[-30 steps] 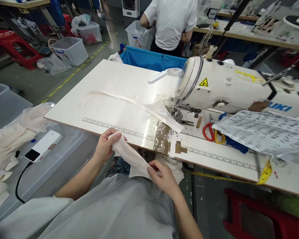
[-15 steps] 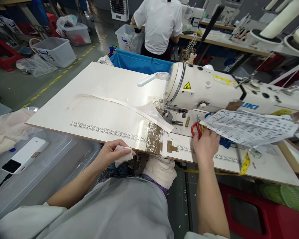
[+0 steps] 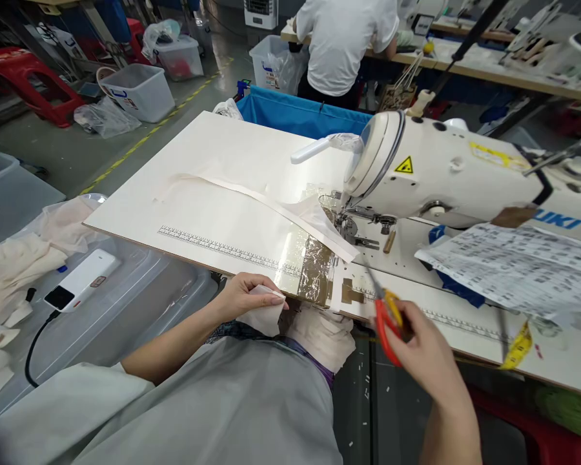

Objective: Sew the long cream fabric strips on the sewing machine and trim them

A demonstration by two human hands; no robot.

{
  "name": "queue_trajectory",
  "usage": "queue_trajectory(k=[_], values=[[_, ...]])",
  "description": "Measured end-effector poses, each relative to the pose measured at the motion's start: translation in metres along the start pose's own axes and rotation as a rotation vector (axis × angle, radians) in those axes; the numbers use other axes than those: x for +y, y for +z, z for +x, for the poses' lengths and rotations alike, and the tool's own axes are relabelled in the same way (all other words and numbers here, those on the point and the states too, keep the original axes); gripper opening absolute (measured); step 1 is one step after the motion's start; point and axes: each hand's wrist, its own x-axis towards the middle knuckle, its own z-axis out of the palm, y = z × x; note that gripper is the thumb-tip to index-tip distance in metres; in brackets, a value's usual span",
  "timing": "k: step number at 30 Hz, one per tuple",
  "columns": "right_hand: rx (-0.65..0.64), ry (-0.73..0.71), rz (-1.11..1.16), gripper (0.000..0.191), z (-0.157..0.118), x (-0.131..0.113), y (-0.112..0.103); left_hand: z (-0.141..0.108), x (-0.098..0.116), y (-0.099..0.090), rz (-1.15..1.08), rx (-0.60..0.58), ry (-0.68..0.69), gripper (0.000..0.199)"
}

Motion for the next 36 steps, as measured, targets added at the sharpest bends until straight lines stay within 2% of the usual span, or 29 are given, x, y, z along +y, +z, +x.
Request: queue_trajectory(k=[1, 3, 7, 11, 18, 22, 28, 32, 36], values=[[-0.058, -0.107, -0.006, 0.041, -0.009, -0.013, 0.004, 0.0, 0.0, 0.001, 0.007, -0.01, -0.004, 0.032], [-0.091, -0.29, -0.098, 0.042, -0.019, -0.039, 0.01, 0.001, -0.001, 0.004, 0.029, -0.023, -0.006, 0.032], [-0.1, -0.485, -0.264, 0.035, -0.014, -0.069, 0.01, -0.001, -0.002, 0.006, 0.05, -0.017, 0.002, 0.034], [-0.142, -0.542, -0.299, 0.031, -0.006, -0.073, 0.008, -0.003, -0.001, 0.004, 0.064, 0.004, 0.03, 0.036], [-0.142, -0.6, -0.376, 0.03, -0.004, -0.077, 0.009, -0.001, 0.0, 0.002, 0.102, 0.008, 0.082, 0.032], [-0.094, -0.679, -0.393, 0.026, -0.002, -0.079, 0.008, -0.001, 0.0, 0.001, 0.121, -0.02, 0.082, 0.032], [-0.03, -0.81, -0.454, 0.026, -0.002, -0.075, 0.007, -0.004, 0.002, 0.002, 0.125, -0.021, 0.012, 0.035], [-0.025, -0.785, -0.485, 0.022, -0.001, -0.078, 0.012, -0.004, 0.003, 0.004, 0.113, -0.015, -0.016, 0.04], [-0.022, -0.762, -0.479, 0.027, 0.0, -0.081, 0.018, -0.004, 0.004, 0.003, 0.102, -0.007, -0.055, 0.038]])
